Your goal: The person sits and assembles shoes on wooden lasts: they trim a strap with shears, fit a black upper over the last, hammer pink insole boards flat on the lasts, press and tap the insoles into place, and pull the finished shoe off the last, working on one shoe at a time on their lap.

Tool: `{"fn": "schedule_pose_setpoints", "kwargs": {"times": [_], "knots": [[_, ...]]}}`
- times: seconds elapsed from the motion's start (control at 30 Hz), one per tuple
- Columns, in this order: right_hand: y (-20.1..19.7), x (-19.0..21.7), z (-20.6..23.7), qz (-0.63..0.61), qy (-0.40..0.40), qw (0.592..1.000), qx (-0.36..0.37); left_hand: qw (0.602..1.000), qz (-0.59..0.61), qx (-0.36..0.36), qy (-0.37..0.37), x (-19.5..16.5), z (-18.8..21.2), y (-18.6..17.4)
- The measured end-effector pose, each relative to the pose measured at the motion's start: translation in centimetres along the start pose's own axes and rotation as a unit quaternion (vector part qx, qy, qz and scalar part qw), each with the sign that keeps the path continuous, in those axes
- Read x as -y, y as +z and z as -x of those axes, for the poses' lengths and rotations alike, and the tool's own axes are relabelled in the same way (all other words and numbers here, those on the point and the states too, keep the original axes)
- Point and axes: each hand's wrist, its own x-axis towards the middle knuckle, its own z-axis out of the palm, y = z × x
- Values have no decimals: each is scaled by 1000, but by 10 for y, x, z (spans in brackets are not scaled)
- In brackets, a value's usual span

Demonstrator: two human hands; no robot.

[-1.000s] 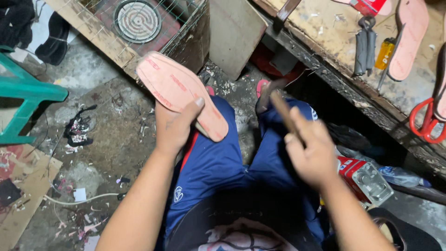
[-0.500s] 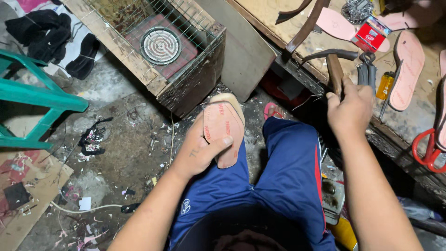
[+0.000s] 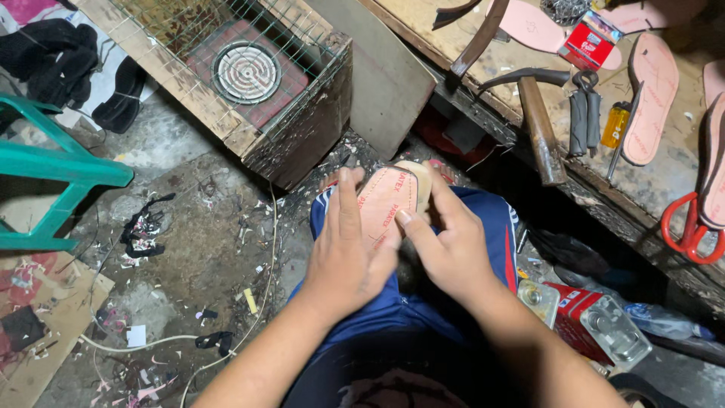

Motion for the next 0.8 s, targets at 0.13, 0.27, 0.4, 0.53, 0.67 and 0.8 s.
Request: {"fn": "schedule_pose_setpoints", "kwargs": {"times": [0.13, 0.27, 0.4, 0.53, 0.67, 0.8], "knots": [[5, 6, 13, 56, -53, 997, -9, 993, -94, -66, -10, -13, 1, 16], [12, 11, 18, -17, -27, 999, -9, 982, -135, -130, 2, -12, 3, 21], [9, 19, 21, -83, -30, 996, 0, 996, -41, -64, 51, -3, 2, 4], [-12, 30, 26, 2, -126, 991, 43, 902, 411, 68, -111, 8, -8, -25], [-25, 30, 16, -32, -137, 990, -25, 583, 769, 178, -193, -4, -8, -28], [-33, 26, 20, -182, -126, 975, -12, 532, 792, 220, -206, -17, 0, -15]]}}
